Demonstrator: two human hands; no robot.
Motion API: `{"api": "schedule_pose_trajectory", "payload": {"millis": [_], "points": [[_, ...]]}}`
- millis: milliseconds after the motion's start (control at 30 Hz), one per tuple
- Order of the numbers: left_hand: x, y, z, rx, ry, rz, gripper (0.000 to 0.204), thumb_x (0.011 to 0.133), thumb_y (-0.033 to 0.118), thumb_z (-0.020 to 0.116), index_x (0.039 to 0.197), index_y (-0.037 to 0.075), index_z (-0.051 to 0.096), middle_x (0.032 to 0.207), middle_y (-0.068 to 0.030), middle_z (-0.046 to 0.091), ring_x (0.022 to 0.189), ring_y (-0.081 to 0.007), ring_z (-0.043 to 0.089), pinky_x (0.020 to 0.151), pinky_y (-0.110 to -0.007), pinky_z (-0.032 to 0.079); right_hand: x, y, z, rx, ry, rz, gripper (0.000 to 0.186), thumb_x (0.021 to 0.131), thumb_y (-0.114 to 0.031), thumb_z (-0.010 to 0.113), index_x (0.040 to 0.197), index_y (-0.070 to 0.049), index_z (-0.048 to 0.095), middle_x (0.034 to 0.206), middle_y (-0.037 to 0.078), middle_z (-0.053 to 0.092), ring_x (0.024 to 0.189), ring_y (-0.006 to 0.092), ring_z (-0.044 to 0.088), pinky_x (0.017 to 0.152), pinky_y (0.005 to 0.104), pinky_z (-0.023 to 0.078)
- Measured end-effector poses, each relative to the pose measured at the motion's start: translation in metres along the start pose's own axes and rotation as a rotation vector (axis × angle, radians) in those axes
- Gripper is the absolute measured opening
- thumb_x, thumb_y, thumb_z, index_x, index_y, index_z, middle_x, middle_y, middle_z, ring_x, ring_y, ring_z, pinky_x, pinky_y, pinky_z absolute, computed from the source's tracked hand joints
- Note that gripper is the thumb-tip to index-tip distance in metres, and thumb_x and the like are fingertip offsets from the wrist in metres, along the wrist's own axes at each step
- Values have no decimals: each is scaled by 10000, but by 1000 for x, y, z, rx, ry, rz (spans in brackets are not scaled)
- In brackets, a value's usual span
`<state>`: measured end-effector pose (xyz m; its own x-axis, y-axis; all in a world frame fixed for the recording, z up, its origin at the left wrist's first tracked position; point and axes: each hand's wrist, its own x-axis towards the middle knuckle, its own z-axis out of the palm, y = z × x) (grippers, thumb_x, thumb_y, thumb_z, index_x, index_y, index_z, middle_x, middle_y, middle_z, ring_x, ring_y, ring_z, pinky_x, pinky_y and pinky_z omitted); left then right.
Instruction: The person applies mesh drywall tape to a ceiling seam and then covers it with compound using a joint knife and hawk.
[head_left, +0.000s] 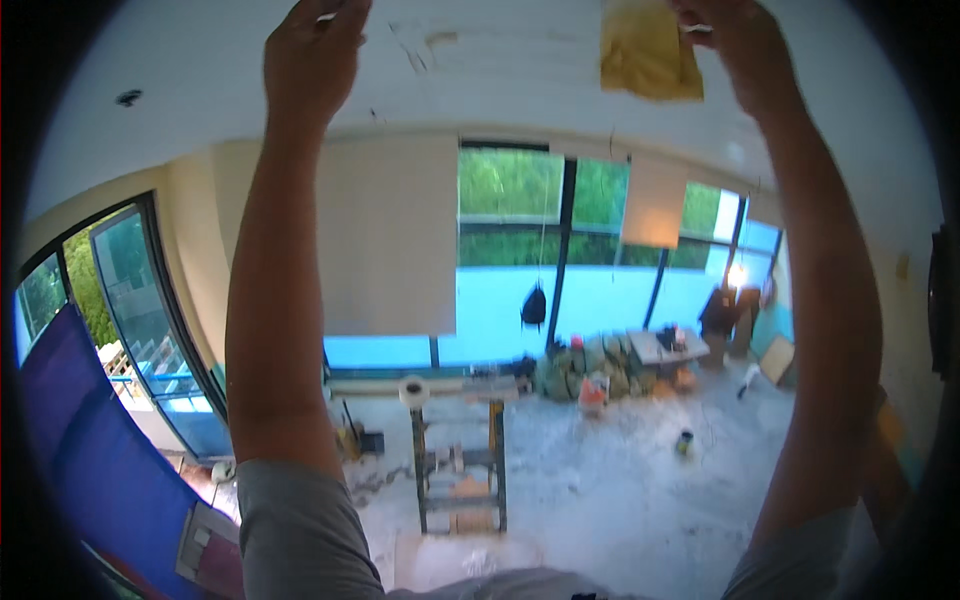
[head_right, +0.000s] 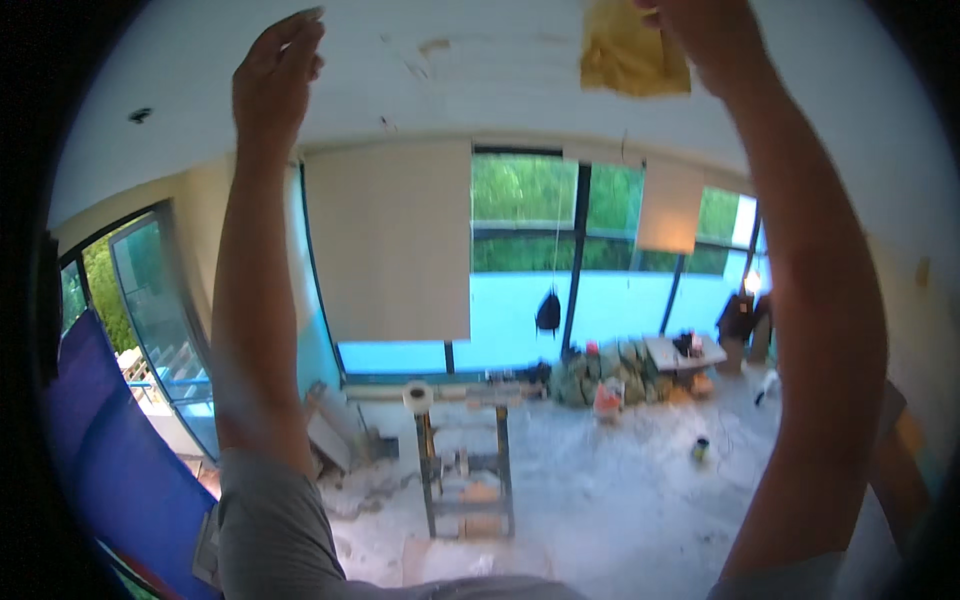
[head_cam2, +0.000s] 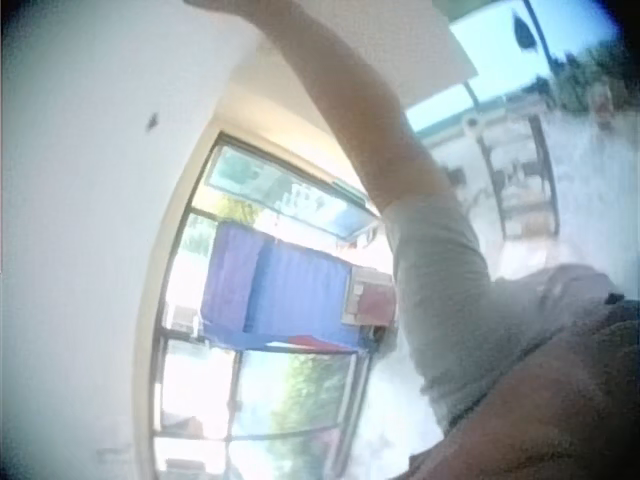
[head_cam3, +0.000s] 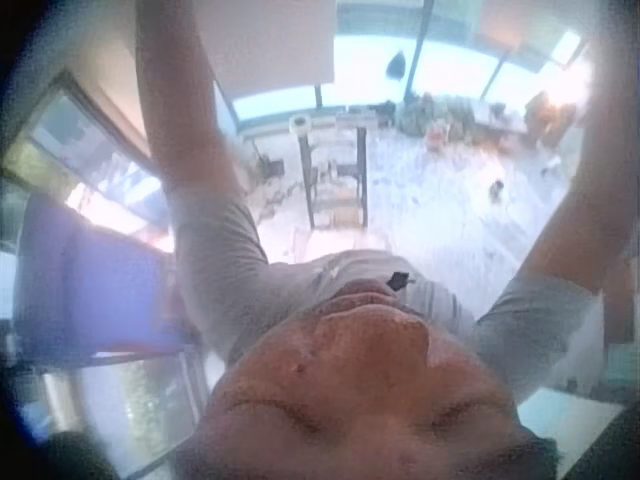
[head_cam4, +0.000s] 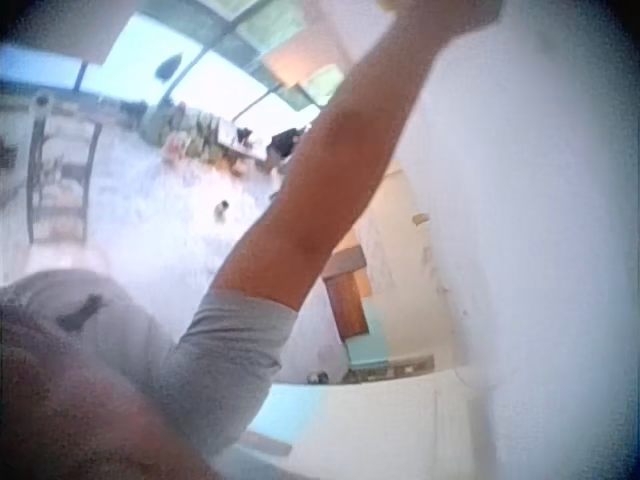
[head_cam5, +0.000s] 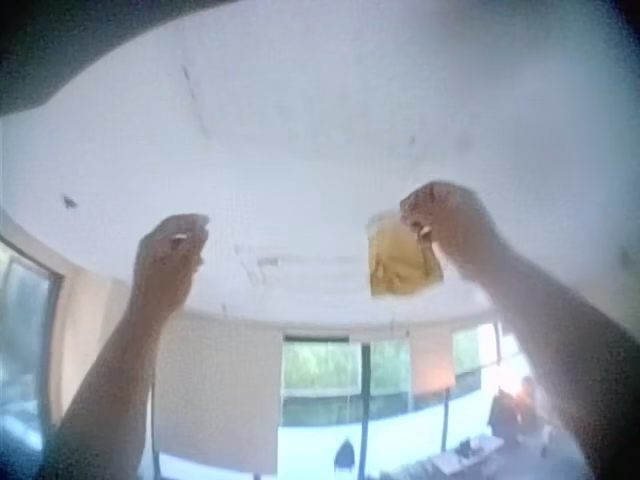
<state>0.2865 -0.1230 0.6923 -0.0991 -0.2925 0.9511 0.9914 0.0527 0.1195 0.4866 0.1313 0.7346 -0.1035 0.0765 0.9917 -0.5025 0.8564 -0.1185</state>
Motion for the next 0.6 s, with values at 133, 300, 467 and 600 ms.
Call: {"api": "schedule_pose_trajectory", "payload": {"millis": [133,300,467,600], "points": [[-105,-103,-11,396,-302,-155,375,904,420,614,846,59,697,723,-35,646,683,-139,593,681,-297,477,-54,51,-41,-388,-269,12,198,906,-189,635,1021,-28,644,949,72,659,803,161,609,754,302,513],[-314,-239,-32,427,-520,-661,357,935,369,554,807,48,646,749,-126,652,720,-275,642,696,-401,490,-176,127,-120,-743,-387,97,282,946,-276,605,1101,-43,642,888,36,617,772,109,546,709,281,456],[-554,-313,-53,576,-925,-864,323,856,205,557,1121,36,627,1162,-241,581,1072,-433,571,911,-486,474,-309,140,-202,-879,-350,669,219,969,-222,552,832,-53,538,731,42,473,703,155,481,685,330,418],[-618,-324,-86,897,-1171,-933,414,826,197,593,1220,69,589,1278,-202,540,1057,-415,591,912,-490,486,-464,150,-231,-737,-266,1174,255,1025,-255,487,889,-55,569,675,-6,463,608,95,419,562,278,369]]}}
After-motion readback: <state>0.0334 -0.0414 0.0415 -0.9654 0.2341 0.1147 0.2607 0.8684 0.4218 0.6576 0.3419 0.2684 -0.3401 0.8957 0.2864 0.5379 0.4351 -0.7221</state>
